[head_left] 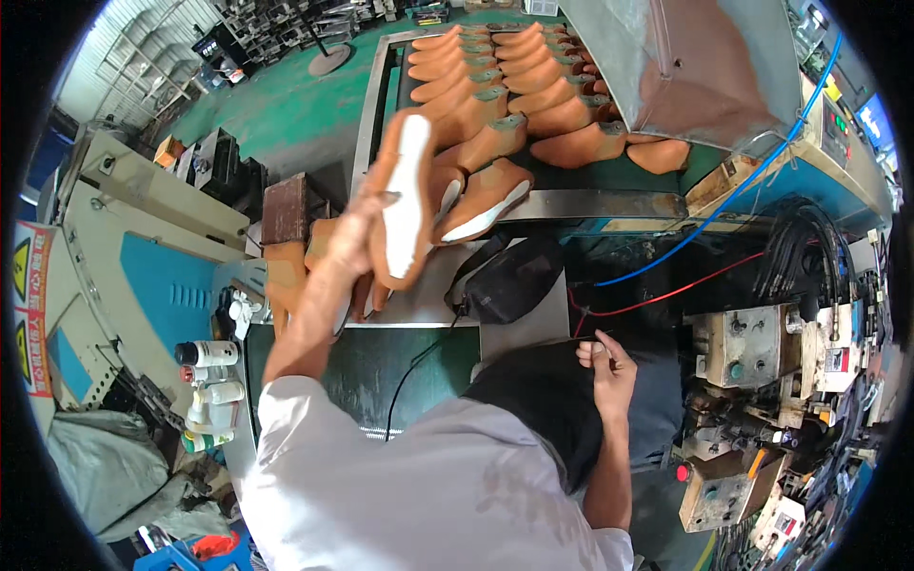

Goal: The person picks up shoe lasts and white insoles from a conveyor belt and inserts the insoles into the lasts by hand. The person then places the assembled units onto a metal tray. The person repeats this process for multiple shoe lasts.

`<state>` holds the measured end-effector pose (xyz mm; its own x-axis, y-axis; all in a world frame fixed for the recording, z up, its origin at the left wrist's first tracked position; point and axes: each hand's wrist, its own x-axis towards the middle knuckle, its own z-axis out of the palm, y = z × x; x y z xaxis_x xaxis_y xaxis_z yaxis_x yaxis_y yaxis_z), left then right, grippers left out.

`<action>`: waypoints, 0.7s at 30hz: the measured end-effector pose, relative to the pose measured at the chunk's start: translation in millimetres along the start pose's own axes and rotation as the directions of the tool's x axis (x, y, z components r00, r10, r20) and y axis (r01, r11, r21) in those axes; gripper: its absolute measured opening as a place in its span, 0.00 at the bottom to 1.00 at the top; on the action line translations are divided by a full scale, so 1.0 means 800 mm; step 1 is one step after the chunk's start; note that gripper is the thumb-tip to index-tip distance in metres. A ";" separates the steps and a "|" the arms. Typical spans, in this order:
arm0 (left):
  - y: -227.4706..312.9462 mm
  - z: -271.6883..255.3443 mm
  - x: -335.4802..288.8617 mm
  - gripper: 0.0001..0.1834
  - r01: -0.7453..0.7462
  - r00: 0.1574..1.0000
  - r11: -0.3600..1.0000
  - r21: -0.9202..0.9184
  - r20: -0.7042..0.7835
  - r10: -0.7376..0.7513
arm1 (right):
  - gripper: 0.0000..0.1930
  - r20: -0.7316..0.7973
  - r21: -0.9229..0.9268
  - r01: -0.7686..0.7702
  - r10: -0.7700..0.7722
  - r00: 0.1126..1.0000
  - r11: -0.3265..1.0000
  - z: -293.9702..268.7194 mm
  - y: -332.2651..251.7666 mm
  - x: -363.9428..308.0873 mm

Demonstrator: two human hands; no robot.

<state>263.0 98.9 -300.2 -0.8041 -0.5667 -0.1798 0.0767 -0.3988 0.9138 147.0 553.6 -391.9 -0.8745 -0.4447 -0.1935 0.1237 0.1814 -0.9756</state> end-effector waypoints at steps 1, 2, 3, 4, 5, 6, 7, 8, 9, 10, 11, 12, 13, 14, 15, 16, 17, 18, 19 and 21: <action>0.015 -0.021 0.013 0.48 0.030 0.998 0.994 0.100 -0.062 -0.024 | 0.18 -0.025 0.003 -0.025 0.025 0.999 1.000 -0.003 0.009 0.000; 0.030 -0.042 0.026 0.50 0.068 0.991 0.977 0.200 -0.128 -0.043 | 0.18 -0.040 -0.001 -0.036 0.036 0.999 0.999 -0.006 0.016 0.001; 0.039 -0.069 0.045 0.52 0.101 0.979 0.960 0.261 -0.200 -0.049 | 0.18 -0.051 0.000 -0.052 0.052 0.997 0.999 -0.009 0.024 0.000; 0.043 -0.098 0.068 0.53 0.139 0.962 0.938 0.319 -0.270 -0.051 | 0.18 -0.062 0.001 -0.070 0.070 0.996 0.998 -0.011 0.031 0.000; 0.049 -0.123 0.095 0.52 0.188 0.949 0.924 0.333 -0.305 -0.083 | 0.18 -0.089 0.015 -0.097 0.098 0.991 0.995 -0.012 0.038 0.001; 0.057 -0.150 0.121 0.51 0.234 0.932 0.907 0.349 -0.345 -0.108 | 0.18 -0.101 0.012 -0.116 0.117 0.988 0.993 -0.013 0.044 0.003; 0.052 -0.190 0.154 0.52 0.222 0.931 0.889 0.401 -0.358 -0.071 | 0.18 -0.112 0.010 -0.135 0.135 0.984 0.991 -0.013 0.051 0.005; 0.041 -0.206 0.188 0.52 0.223 0.942 0.853 0.472 -0.330 -0.064 | 0.18 -0.142 -0.003 -0.155 0.153 0.978 0.988 -0.017 0.057 0.005; 0.032 -0.218 0.215 0.53 0.221 0.951 0.814 0.538 -0.304 -0.057 | 0.18 -0.165 0.012 -0.167 0.166 0.972 0.986 -0.020 0.061 0.006; 0.022 -0.234 0.242 0.54 0.215 0.959 0.769 0.602 -0.279 -0.051 | 0.18 -0.182 0.019 -0.182 0.182 0.966 0.983 -0.021 0.063 0.006; 0.000 -0.270 0.274 0.54 0.158 0.968 0.711 0.685 -0.250 0.026 | 0.18 -0.189 0.030 -0.197 0.199 0.962 0.980 -0.021 0.063 0.007; -0.020 -0.297 0.298 0.54 0.177 0.967 0.548 0.818 -0.249 0.059 | 0.18 -0.200 0.038 -0.211 0.215 0.956 0.977 -0.023 0.063 0.009; -0.034 -0.320 0.317 0.54 0.195 0.965 0.358 0.913 -0.243 0.095 | 0.19 -0.197 -0.003 -0.225 0.220 0.955 0.974 -0.026 0.065 0.011; -0.047 -0.337 0.333 0.53 0.208 0.965 0.151 0.966 -0.228 0.132 | 0.19 -0.190 -0.031 -0.225 0.215 0.958 0.974 -0.027 0.064 0.013; -0.070 -0.339 0.335 0.54 0.193 0.974 -0.011 0.981 -0.190 0.126 | 0.19 -0.197 -0.067 -0.230 0.213 0.957 0.971 -0.030 0.060 0.012; -0.088 -0.343 0.333 0.54 0.176 0.980 -0.176 0.969 -0.155 0.122 | 0.19 -0.196 -0.100 -0.234 0.212 0.957 0.967 -0.033 0.057 0.012; -0.101 -0.325 0.325 0.55 0.135 0.990 -0.280 0.951 -0.116 0.083 | 0.19 -0.213 -0.125 -0.254 0.224 0.951 0.959 -0.037 0.056 0.009; -0.096 -0.308 0.321 0.56 0.097 0.995 -0.387 0.917 -0.084 0.051 | 0.19 -0.223 -0.136 -0.250 0.216 0.951 0.959 -0.039 0.058 0.011; -0.087 -0.307 0.315 0.56 0.081 0.996 -0.446 0.891 -0.081 0.019 | 0.19 -0.217 -0.147 -0.252 0.218 0.952 0.956 -0.039 0.063 0.011; -0.072 -0.324 0.316 0.53 -0.026 0.999 -0.461 0.887 0.035 0.011 | 0.21 -0.209 -0.157 -0.284 0.249 0.946 0.946 -0.037 0.070 0.015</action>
<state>207.9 -208.4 -492.7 -0.8233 -0.5454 -0.1571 -0.5374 0.8382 -0.0935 129.6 584.9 -446.0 -0.8941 -0.1918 -0.4047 0.2918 0.4359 -0.8514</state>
